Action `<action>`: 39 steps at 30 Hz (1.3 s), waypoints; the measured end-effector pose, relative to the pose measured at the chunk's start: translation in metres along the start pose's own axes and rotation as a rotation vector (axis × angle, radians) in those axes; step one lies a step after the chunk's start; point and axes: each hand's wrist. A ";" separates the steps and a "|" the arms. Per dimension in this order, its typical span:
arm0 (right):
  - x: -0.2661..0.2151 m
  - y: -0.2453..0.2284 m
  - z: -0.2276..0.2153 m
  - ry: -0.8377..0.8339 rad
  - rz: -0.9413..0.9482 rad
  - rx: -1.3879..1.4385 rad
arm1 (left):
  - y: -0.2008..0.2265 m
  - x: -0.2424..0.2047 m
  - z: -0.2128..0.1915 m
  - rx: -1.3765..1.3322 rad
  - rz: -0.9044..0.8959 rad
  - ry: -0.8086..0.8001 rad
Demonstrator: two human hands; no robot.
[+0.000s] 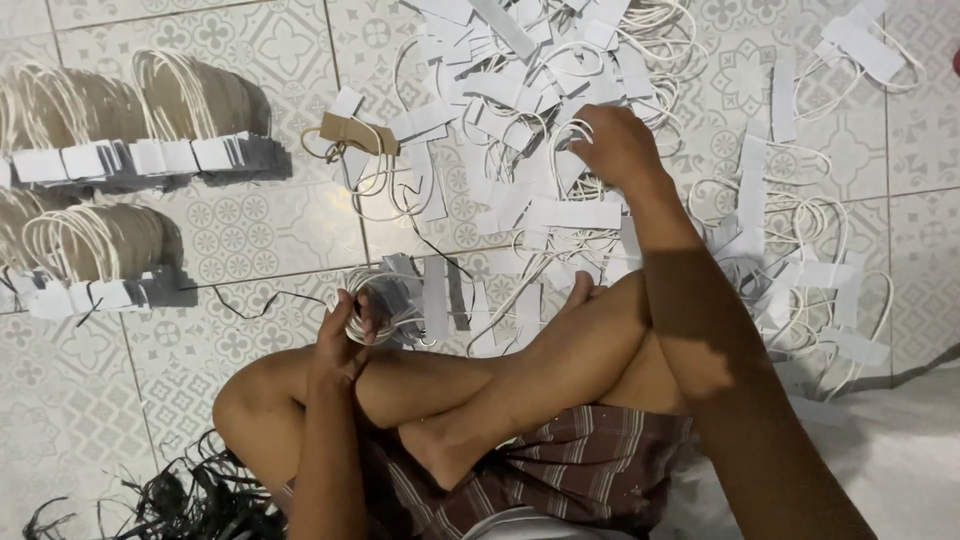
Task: Tying white strings to paper tags and organizing them into bundles while sitting on the floor.
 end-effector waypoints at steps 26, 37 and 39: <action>-0.141 -0.147 0.084 -0.034 -0.199 0.866 | 0.001 -0.002 0.049 -0.022 0.088 -0.076; -0.175 -0.199 0.147 0.025 -0.503 0.298 | -0.016 0.004 0.032 0.058 0.127 -0.054; -0.179 -0.202 0.144 0.081 -0.544 0.319 | -0.026 0.008 0.024 0.036 0.117 -0.027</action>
Point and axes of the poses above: each hand's wrist, its own x-axis towards the middle knuckle, its own z-axis out of the palm, y = z × x, and after that the axes turned 4 degrees about z, right-handed
